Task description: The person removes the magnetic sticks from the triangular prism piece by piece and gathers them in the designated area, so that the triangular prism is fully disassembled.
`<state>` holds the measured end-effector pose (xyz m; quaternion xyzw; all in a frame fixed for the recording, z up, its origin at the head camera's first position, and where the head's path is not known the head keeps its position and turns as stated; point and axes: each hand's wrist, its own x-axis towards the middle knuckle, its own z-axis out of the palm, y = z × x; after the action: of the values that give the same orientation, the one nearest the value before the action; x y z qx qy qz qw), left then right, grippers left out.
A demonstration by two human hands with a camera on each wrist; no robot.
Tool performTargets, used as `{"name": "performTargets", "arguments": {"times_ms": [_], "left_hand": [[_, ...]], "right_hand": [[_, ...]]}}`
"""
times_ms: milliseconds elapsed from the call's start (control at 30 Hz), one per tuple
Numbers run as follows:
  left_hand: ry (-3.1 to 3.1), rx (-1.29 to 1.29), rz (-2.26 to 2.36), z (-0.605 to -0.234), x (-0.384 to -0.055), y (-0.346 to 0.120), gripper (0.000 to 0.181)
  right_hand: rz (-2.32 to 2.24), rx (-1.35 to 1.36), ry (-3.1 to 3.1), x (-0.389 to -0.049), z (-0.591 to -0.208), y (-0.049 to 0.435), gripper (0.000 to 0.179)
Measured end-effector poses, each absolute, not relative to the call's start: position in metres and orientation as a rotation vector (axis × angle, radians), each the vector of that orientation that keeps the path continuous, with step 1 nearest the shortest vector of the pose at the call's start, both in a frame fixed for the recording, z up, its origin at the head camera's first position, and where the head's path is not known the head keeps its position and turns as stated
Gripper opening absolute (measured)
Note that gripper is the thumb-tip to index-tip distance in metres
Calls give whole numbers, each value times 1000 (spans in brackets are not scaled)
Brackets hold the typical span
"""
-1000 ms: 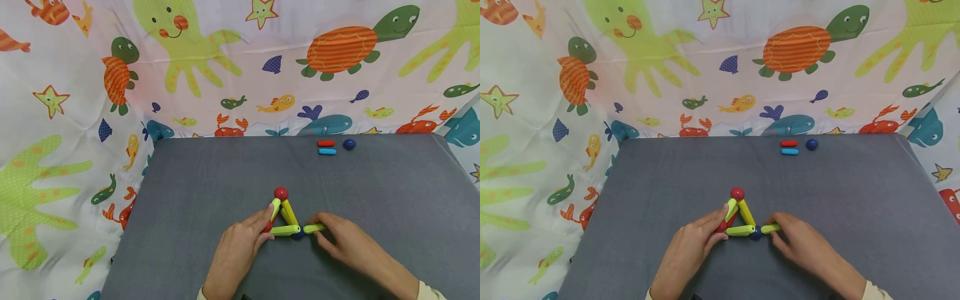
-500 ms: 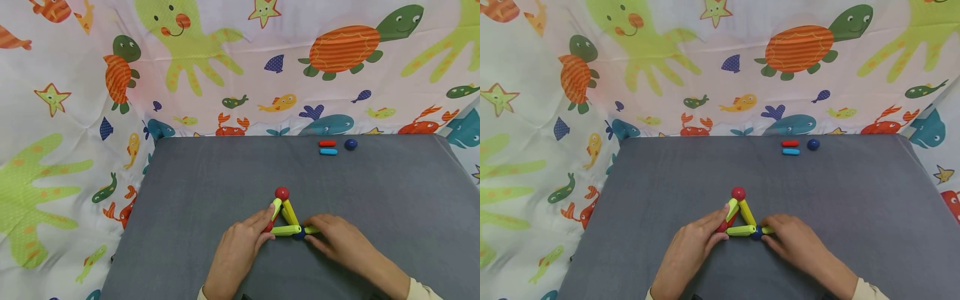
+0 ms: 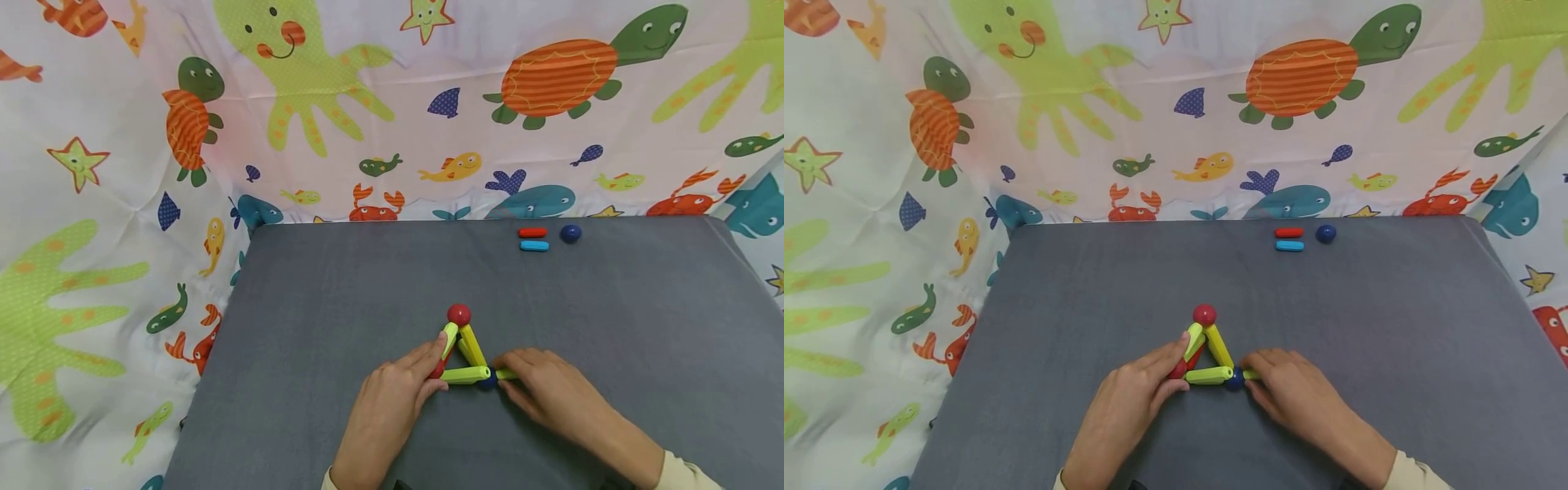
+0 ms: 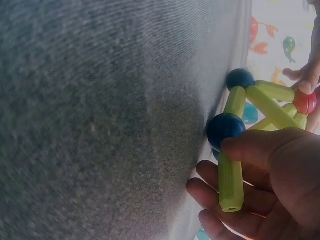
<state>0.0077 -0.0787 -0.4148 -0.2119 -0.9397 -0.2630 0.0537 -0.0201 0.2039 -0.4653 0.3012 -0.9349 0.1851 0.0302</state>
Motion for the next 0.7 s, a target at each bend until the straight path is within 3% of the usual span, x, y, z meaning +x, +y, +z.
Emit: {"name": "performTargets", "arguments": {"times_ms": [700], "left_hand": [[-2862,-642,-812,-413,7,-79,70]], "right_hand": [[526,905,-2886,-21,-465,207,24]]}}
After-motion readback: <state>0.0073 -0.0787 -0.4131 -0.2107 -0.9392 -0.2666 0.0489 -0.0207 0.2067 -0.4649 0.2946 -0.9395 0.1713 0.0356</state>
